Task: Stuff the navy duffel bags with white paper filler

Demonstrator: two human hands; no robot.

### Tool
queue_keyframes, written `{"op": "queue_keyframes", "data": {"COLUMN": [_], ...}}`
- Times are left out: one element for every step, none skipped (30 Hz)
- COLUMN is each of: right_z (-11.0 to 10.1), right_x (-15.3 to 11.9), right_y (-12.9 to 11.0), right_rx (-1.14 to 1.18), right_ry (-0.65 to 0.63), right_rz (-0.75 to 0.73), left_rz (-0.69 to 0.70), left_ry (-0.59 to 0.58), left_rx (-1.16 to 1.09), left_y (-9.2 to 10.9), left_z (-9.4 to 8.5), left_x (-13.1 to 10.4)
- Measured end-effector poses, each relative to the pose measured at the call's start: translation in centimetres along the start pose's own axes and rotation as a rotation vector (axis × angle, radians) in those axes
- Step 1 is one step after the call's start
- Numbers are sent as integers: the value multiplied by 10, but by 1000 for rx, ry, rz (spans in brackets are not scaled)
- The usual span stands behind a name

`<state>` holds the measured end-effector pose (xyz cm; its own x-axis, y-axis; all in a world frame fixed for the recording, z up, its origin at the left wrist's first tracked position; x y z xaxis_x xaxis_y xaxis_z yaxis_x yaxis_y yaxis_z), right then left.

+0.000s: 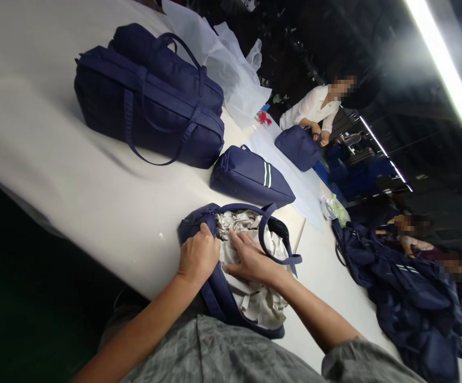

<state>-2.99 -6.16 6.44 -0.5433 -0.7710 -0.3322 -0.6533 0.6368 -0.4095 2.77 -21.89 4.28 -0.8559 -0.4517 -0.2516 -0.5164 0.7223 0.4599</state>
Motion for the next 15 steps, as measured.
{"op": "queue_keyframes", "data": {"right_z": [1, 2, 2, 2, 1, 0, -1, -1, 1, 4, 9, 16, 23, 32, 39], "right_x": [1, 5, 10, 16, 23, 29, 35, 42, 49, 57, 66, 77, 88, 100, 110], "right_y": [3, 7, 10, 14, 17, 19, 20, 20, 20, 19, 19, 17, 16, 15, 13], "right_rx": [-27, -39, -35, -16, 21, 67, 118, 174, 230, 282, 321, 346, 359, 359, 352], "right_ry": [-37, -59, -70, -65, -41, 8, 73, 146, 216, 284, 348, 403, 442, 468, 479], "right_rz": [12, 21, 19, 11, 3, -1, -1, 9, 28, 55, 87, 122, 146, 156, 157], "left_rz": [20, 42, 64, 82, 98, 113, 126, 137, 143, 140, 128, 108, 88, 71, 64], "left_ry": [-5, -9, -9, -6, -5, -3, -5, -6, -9, -9, -6, -3, -1, -3, -6], "left_rx": [17, 31, 38, 41, 42, 42, 43, 42, 40, 35, 29, 23, 19, 19, 23], "left_y": [0, 2, 4, 6, 9, 11, 13, 14, 15, 14, 13, 11, 9, 6, 4], "left_z": [0, 1, 2, 4, 5, 6, 7, 7, 7, 7, 6, 5, 4, 3, 2], "left_x": [-1, -2, -3, -4, -5, -6, -6, -6, -5, -3, 0, 3, 8, 13, 18]}}
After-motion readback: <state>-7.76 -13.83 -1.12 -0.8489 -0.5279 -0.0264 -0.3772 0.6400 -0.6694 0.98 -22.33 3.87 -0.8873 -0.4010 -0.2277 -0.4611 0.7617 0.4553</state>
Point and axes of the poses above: each hand's wrist, its own x-axis towards the middle knuckle, its own z-axis out of the palm, y = z × x, the point moved 1 cm from there along x, towards the middle knuckle, and after that the axes turned 10 degrees about -z, right-handed, at the moved point
